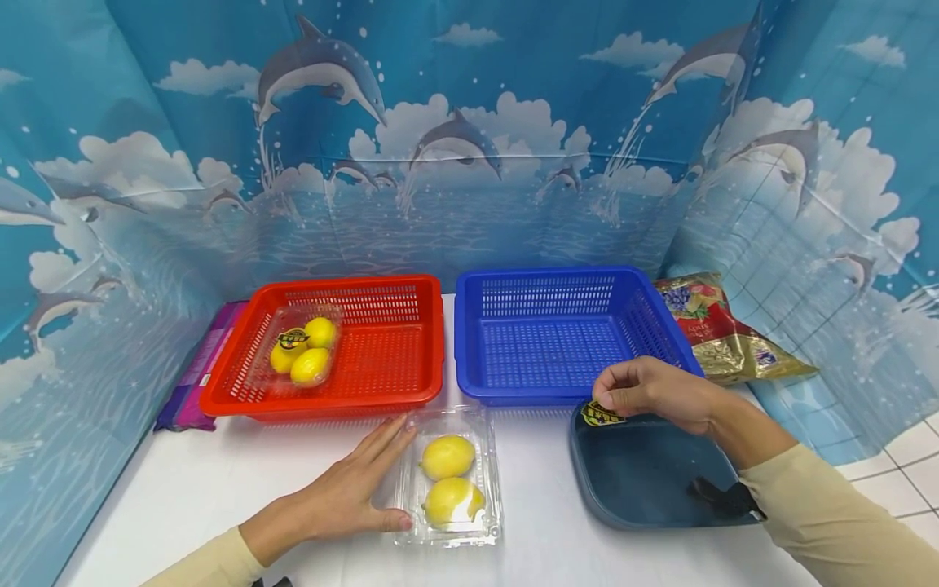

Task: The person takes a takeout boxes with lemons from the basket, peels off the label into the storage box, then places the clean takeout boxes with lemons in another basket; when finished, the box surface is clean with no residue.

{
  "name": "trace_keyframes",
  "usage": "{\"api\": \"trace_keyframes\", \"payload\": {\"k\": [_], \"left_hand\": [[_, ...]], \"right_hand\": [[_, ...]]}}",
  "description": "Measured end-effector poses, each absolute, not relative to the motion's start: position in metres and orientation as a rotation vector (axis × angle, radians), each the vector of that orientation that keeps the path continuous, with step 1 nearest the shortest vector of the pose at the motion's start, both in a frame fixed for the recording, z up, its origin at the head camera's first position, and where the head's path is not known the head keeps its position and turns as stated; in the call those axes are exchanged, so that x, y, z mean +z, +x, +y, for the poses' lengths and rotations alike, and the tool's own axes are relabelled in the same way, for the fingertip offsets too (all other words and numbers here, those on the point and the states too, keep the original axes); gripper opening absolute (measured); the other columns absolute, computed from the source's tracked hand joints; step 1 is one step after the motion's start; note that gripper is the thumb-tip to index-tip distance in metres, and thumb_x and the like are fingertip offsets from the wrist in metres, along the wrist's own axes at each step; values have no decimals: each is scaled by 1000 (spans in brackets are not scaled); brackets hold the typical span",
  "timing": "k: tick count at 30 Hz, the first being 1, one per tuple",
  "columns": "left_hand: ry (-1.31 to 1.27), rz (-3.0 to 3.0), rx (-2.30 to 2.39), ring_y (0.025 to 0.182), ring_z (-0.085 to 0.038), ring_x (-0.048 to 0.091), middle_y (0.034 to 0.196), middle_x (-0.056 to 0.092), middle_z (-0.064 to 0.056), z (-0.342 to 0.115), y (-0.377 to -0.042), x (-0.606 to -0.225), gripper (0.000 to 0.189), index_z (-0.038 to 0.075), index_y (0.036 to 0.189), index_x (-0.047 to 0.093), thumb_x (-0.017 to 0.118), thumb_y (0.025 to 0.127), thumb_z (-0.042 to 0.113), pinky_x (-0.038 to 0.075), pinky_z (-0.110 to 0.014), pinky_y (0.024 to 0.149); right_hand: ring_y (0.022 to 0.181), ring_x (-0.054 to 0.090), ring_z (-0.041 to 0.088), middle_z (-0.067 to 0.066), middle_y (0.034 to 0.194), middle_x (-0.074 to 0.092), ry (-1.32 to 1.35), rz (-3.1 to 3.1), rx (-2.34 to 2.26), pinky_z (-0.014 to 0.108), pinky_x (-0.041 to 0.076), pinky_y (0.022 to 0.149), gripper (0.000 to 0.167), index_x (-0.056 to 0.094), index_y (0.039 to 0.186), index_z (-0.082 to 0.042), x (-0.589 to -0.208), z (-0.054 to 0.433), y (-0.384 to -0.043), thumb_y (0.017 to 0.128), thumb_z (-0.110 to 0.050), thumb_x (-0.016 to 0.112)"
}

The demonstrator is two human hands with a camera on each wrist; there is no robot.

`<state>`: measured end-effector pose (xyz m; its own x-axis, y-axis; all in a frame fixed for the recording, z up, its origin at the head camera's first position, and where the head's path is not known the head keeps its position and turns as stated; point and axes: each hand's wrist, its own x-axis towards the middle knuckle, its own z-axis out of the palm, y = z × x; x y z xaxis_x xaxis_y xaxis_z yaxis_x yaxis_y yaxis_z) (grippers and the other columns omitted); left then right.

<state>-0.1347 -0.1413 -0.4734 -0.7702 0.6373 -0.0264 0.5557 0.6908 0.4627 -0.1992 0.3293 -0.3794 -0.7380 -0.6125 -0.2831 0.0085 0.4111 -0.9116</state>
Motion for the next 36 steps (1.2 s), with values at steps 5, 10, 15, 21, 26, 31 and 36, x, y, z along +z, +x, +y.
{"api": "trace_keyframes", "payload": {"k": [5,10,15,21,26,31,36], "left_hand": [[964,2717,652,157,-34,11,173,5,-5,-141,-135,-473,115,16,165,15,62,82,79,27,-54,122],[960,2713,650,157,-33,11,173,5,-5,-141,-135,-472,116,15,165,15,62,81,80,27,-54,122],[969,2722,639,157,-33,12,173,5,-5,-141,-135,-473,115,15,165,15,62,82,79,27,-53,122],[970,2724,639,157,-33,12,173,4,-5,-142,-135,-474,115,15,165,15,61,82,80,28,-53,121],[972,2724,629,157,-34,13,173,5,-6,-142,-135,-475,115,16,165,14,60,82,81,29,-54,121],[964,2722,627,157,-34,13,173,5,-6,-141,-135,-474,116,16,165,14,60,81,81,29,-55,120],[959,2720,634,157,-34,13,173,5,-6,-141,-135,-473,116,17,166,13,61,81,80,29,-56,120]], "right_hand": [[88,57,21,0,90,58,-492,2079,-1330,38,49,79,22,60,105,7,-387,333,-195,105,-14,56],[86,58,18,-1,90,59,-517,2033,-1262,37,48,78,21,63,105,7,-399,338,-191,105,-13,55],[91,62,20,-1,89,58,-593,1936,-1139,34,50,83,20,62,101,4,-408,344,-196,106,-13,52],[79,56,9,0,86,58,-640,1855,-1074,30,49,71,16,62,99,4,-420,351,-207,103,-10,56],[79,57,6,9,86,59,-754,1810,-1031,27,50,69,13,64,101,2,-429,351,-213,103,-8,55],[79,56,6,8,86,60,-807,1847,-1013,26,51,70,11,66,100,-3,-440,344,-217,103,-10,57],[79,58,11,2,88,62,-687,1948,-1050,30,50,69,14,67,101,-3,-450,341,-215,103,-14,59]]}}
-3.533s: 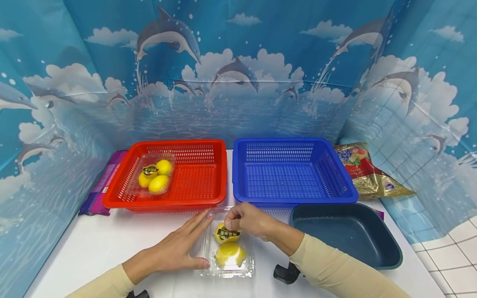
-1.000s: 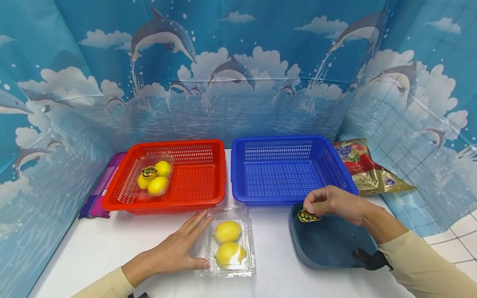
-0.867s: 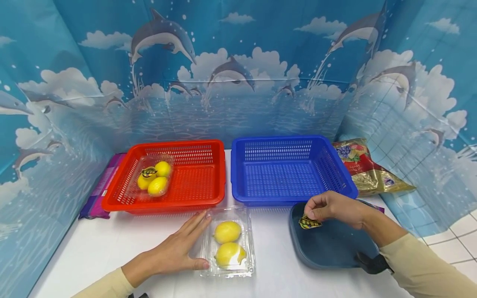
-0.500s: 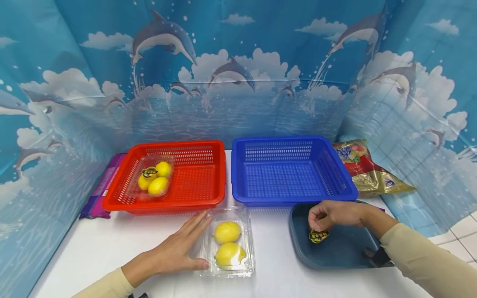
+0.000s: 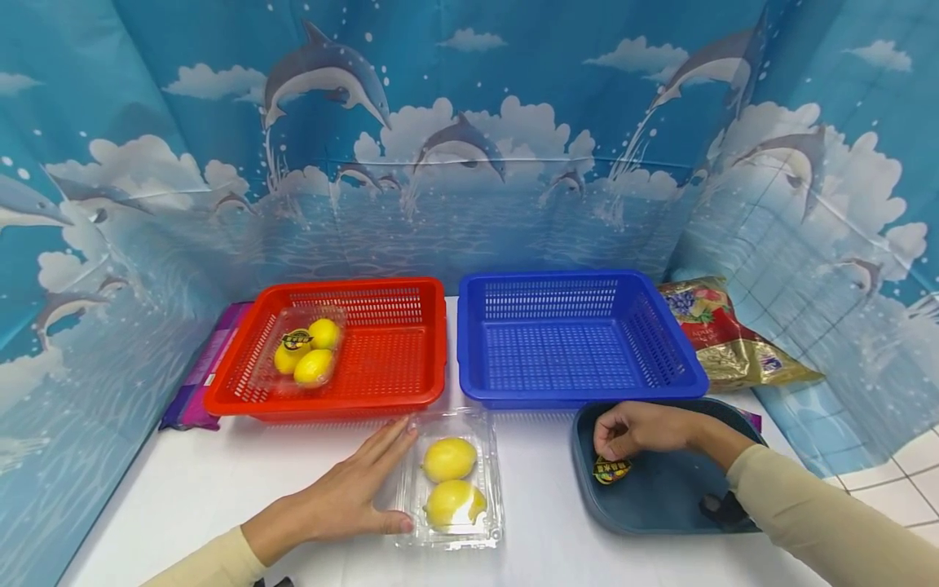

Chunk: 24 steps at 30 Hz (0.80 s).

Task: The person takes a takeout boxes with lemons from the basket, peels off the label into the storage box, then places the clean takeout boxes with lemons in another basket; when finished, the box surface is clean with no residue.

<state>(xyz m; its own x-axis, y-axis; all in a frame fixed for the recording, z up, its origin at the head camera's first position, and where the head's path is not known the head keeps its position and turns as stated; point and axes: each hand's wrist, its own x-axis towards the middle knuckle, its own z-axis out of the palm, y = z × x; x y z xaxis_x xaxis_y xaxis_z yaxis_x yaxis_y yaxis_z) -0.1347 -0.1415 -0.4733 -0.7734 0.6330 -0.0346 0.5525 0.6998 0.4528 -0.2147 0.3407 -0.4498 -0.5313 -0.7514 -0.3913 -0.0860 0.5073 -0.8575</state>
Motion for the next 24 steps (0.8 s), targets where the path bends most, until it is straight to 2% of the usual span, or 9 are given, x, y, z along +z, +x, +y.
{"api": "trace_keyframes", "payload": {"k": [5,10,15,24], "left_hand": [[955,2716,643,157,-34,13,173,5,-6,-142,-135,-473,116,16,165,13,61,81,80,29,-56,120],[960,2704,650,157,-34,12,173,4,-6,-143,-136,-473,115,17,166,12,61,82,79,28,-55,121],[970,2704,638,157,-34,12,173,3,-6,-143,-136,-474,115,18,166,11,60,82,80,27,-55,122],[984,2715,618,157,-36,11,173,3,-7,-143,-135,-475,116,16,166,11,57,82,82,27,-55,121]], "right_hand": [[80,59,13,2,89,62,-628,1972,-1080,33,50,69,16,68,101,-1,-452,339,-215,102,-14,60],[79,58,8,0,89,64,-729,1916,-1076,30,52,71,14,69,100,1,-453,334,-217,100,-10,62],[76,56,5,-1,87,65,-793,1911,-1090,27,51,67,13,70,98,2,-457,330,-218,100,-8,61],[73,56,4,24,82,62,-846,1957,-1114,29,51,62,12,71,94,0,-463,326,-217,99,-7,63]]}}
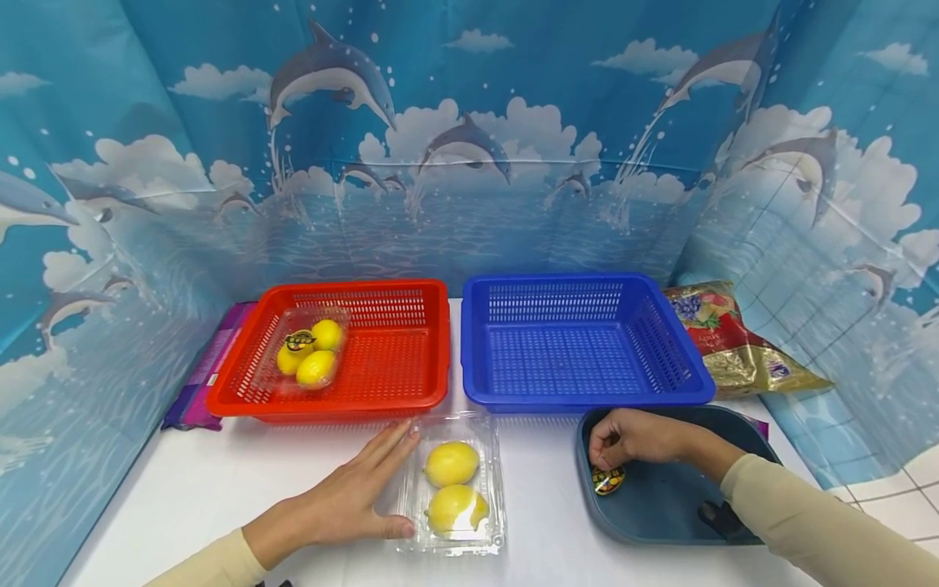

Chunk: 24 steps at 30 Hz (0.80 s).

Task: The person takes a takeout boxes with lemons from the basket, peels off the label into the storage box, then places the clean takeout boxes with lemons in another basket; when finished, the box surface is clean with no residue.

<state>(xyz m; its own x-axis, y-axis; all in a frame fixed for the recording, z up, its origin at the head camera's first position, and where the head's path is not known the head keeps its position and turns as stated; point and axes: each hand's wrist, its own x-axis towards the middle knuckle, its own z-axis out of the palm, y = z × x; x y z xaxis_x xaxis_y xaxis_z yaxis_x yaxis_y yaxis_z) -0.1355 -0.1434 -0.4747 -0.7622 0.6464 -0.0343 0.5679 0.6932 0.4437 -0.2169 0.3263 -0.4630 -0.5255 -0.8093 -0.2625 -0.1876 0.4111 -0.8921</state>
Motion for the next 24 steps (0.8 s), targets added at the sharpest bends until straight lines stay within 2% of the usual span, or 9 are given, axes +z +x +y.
{"api": "trace_keyframes", "payload": {"k": [7,19,24], "left_hand": [[969,2707,614,157,-35,8,173,3,-6,-143,-136,-474,116,17,166,12,57,82,82,26,-56,122],[958,2701,591,157,-36,8,173,1,-5,-143,-136,-474,116,17,166,11,55,82,83,26,-56,122],[963,2701,586,158,-35,7,173,1,-6,-143,-136,-473,115,17,166,10,56,83,83,26,-56,122]], "right_hand": [[71,55,2,27,79,61,-879,1938,-1109,26,51,61,13,72,90,1,-466,323,-217,96,-9,65],[69,55,0,9,78,68,-895,1947,-1109,23,50,59,10,74,90,-3,-470,323,-218,94,-9,68],[69,55,1,9,79,69,-893,1974,-1101,22,50,60,9,74,89,-6,-471,323,-217,94,-7,67]]}}
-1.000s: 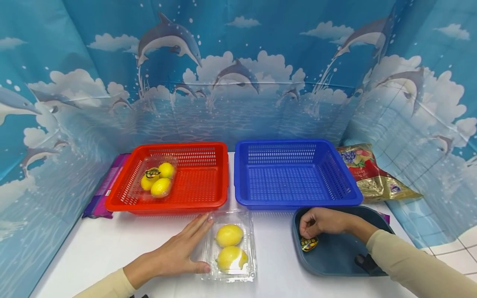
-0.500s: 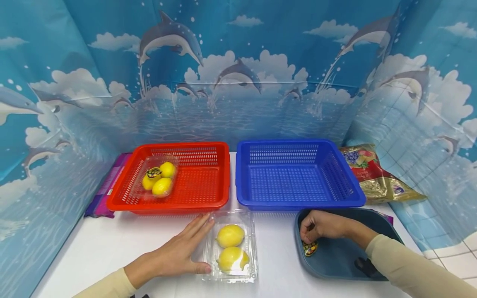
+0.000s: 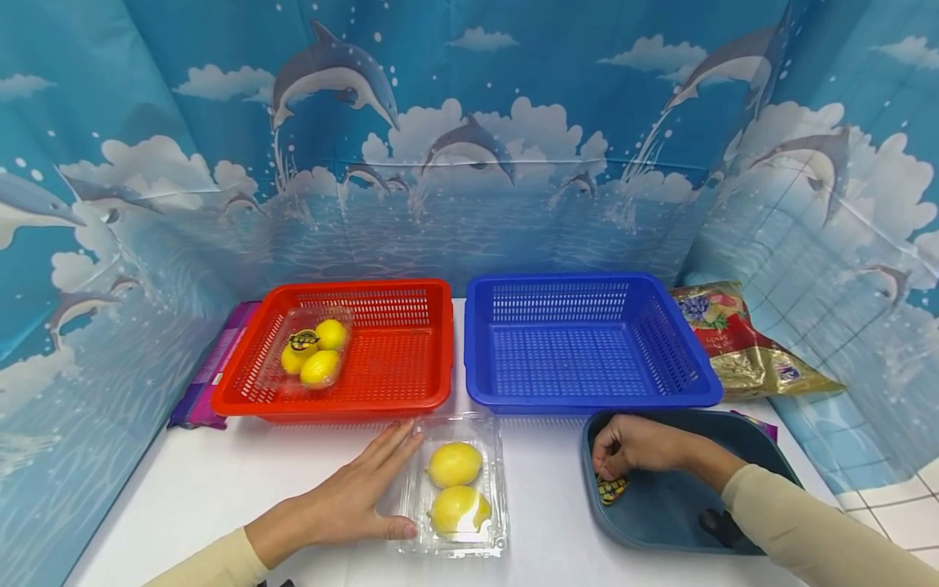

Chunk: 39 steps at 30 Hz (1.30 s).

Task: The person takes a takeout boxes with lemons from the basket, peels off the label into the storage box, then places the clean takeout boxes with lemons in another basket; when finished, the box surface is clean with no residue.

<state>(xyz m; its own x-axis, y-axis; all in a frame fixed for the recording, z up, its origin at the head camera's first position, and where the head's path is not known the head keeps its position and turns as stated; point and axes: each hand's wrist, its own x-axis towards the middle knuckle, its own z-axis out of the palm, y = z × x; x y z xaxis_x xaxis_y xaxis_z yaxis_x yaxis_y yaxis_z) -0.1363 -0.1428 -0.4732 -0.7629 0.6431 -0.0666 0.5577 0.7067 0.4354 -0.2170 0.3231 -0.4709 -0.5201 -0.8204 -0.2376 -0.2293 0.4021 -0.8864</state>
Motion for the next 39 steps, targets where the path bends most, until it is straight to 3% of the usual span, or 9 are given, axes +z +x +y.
{"api": "trace_keyframes", "payload": {"k": [17,27,33,39], "left_hand": [[970,2700,594,157,-35,9,173,0,-4,-143,-136,-472,115,18,166,10,54,83,83,26,-56,122],[976,2700,597,157,-36,9,173,2,-6,-143,-136,-472,115,17,166,10,55,83,83,27,-56,121],[978,2700,595,157,-35,9,173,2,-7,-142,-136,-473,115,17,166,10,56,83,82,26,-56,121],[971,2710,584,157,-35,9,173,2,-7,-142,-136,-474,114,16,166,12,59,83,80,27,-55,121]], "right_hand": [[70,56,2,2,79,69,-863,2059,-1078,21,48,59,6,72,88,-6,-469,325,-210,92,-5,69],[68,54,3,-4,76,58,-830,2052,-1076,21,43,56,8,65,88,-2,-467,328,-209,91,-6,71],[73,55,3,-4,84,59,-851,2054,-1062,21,47,60,9,66,96,-1,-462,330,-209,92,-7,71],[82,57,10,7,97,62,-759,1996,-1098,25,51,66,18,65,113,-2,-451,334,-206,95,-6,68]]}}
